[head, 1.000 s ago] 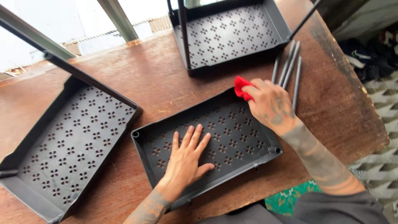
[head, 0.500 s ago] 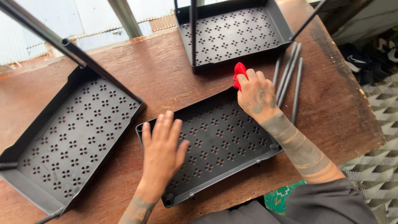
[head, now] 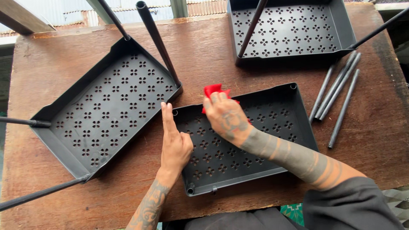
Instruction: The person wipes the black metal shelf parts with a red cloth, then takes the tiered rack apart by pulling the trays off the poles and removing the pole segments. They then reassemble the rack by fitting the trays back onto the poles and pressing the pole joints into the tray corners.
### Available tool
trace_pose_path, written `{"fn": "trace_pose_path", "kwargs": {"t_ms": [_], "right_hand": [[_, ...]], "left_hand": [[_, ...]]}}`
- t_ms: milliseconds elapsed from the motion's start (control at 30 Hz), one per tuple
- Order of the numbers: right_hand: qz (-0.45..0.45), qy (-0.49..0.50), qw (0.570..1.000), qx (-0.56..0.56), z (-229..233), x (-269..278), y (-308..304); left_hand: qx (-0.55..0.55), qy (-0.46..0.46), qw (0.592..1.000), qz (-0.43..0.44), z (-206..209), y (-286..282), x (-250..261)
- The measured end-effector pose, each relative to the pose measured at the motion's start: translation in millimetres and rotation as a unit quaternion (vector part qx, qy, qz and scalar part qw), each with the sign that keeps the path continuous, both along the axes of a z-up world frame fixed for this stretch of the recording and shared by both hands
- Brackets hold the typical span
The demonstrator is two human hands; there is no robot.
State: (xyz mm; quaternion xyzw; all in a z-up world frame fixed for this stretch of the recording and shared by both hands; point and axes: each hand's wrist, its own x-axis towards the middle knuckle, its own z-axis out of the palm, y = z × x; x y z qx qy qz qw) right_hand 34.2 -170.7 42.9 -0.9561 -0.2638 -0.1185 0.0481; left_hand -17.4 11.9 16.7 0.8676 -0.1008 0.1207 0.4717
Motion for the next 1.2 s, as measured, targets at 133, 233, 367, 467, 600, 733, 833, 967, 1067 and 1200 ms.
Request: {"fn": "trace_pose_path", "kwargs": {"t_ms": [133, 233, 367, 467, 600, 733, 833, 967, 1067, 1200], "right_hand": [[0.077, -0.009, 0.994, 0.083, 1, 3, 35], [0.122, -0.033, 0.986, 0.107, 2, 0, 49], [0.239, -0.026, 0.96, 0.141, 9, -2, 52], [0.277, 0.031, 0.941, 0.193, 17, 6, 39], [0.235, -0.031, 0.96, 0.147, 24, 11, 33], [0.242, -0.008, 0.96, 0.143, 23, -6, 40], [0.201, 0.0, 0.97, 0.135, 23, -8, 29], [0.048, 0.118, 0.99, 0.068, 29, 8, -21], [0.007, 0.105, 0.994, 0.033, 29, 1, -59], [0.016, 0.132, 0.988, 0.083, 29, -11, -85]], "left_hand": [[-0.07, 0.043, 0.997, -0.004, -7, 2, -3], [-0.115, 0.033, 0.993, -0.001, -17, 2, -2], [-0.201, -0.014, 0.979, -0.021, -29, 2, -3], [-0.261, 0.011, 0.963, -0.069, -35, 9, -4], [-0.298, 0.04, 0.951, -0.076, -39, 10, -7], [-0.25, 0.093, 0.964, -0.014, -42, 8, -7], [-0.175, 0.123, 0.977, 0.003, -46, 11, -8], [-0.049, 0.101, 0.994, 0.002, -44, 15, -4], [-0.068, 0.087, 0.994, 0.012, -37, 12, -5], [-0.142, 0.054, 0.988, 0.007, -13, 4, -11]]}}
